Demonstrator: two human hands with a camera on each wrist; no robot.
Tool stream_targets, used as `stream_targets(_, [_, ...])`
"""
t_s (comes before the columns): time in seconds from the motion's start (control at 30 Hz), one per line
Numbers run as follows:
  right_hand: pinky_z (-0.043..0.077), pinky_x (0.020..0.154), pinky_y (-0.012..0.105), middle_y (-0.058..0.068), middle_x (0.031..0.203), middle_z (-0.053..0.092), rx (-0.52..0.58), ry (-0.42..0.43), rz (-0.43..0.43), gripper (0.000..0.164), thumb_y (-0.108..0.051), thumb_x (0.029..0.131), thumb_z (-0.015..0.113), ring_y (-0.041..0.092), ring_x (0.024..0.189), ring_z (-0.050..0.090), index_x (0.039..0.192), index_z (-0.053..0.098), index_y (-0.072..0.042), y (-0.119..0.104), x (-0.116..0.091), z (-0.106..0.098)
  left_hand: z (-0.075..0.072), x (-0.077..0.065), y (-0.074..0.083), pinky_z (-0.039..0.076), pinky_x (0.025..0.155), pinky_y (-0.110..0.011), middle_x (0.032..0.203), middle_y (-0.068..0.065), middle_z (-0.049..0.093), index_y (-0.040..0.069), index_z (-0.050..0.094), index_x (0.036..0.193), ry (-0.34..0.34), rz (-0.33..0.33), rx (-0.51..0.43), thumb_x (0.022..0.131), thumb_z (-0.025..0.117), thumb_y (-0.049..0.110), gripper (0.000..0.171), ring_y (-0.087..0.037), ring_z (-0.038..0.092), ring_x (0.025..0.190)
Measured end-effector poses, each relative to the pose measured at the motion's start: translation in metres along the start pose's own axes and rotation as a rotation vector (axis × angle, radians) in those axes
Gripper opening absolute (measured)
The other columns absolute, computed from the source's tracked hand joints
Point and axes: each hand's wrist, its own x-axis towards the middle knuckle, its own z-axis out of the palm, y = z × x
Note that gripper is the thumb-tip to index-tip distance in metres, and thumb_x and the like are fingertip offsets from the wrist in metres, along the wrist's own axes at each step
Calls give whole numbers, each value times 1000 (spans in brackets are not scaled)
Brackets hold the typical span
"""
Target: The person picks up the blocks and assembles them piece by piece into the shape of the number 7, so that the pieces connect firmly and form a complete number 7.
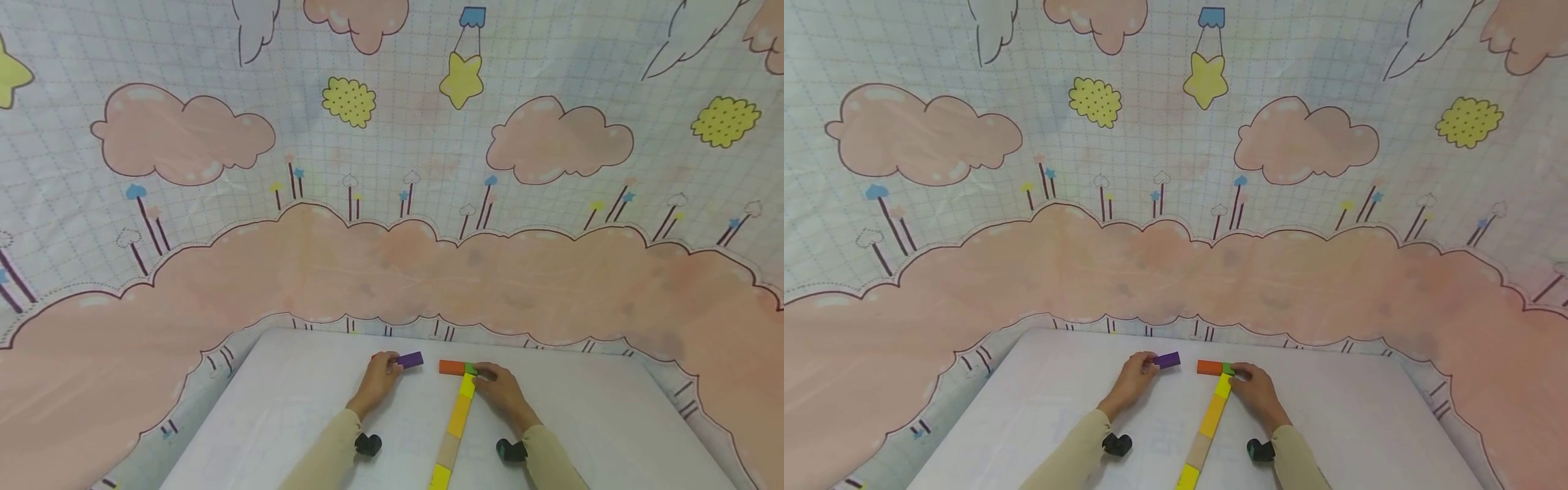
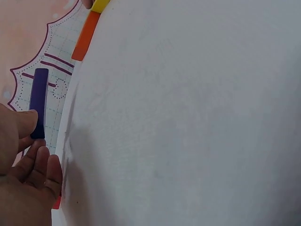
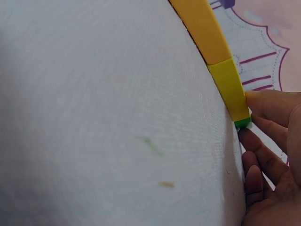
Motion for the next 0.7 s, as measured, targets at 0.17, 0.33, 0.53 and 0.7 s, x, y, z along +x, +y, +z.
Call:
stream_targets(0.17, [33, 111, 60, 14, 140, 56, 0, -1, 3, 35, -22, 93, 66, 36, 133, 45, 127, 64, -14, 1, 1, 0, 2, 2, -3, 51, 93, -44, 111, -14, 62, -1, 62, 117, -26, 10, 4, 95, 62, 12, 25, -26, 62, 104])
stream_targets(0.33, [33, 111, 60, 14, 140, 56, 2, 0, 3, 36, -22, 93, 66, 36, 133, 45, 128, 64, -14, 1, 2, 0, 3, 3, -3, 50, 96, -45, 116, -14, 62, 1, 61, 121, -73, 5, -5, 97, 60, 13, 27, -26, 61, 109])
stream_targets(0.53, [33, 112, 59, 14, 139, 56, 0, 6, -9, 35, -20, 93, 66, 36, 133, 46, 127, 64, -14, 1, 2, 1, 4, 6, 0, 49, 99, -46, 118, -14, 62, 1, 60, 123, -109, 16, 1, 98, 59, 14, 28, -27, 60, 112])
stream_targets(0.7, [33, 112, 60, 15, 140, 55, -13, 9, -8, 36, -21, 93, 65, 37, 133, 45, 127, 64, -13, 1, 2, 1, 8, 9, 1, 48, 100, -45, 117, -13, 62, 1, 60, 122, -115, 35, 22, 98, 59, 14, 28, -26, 60, 111])
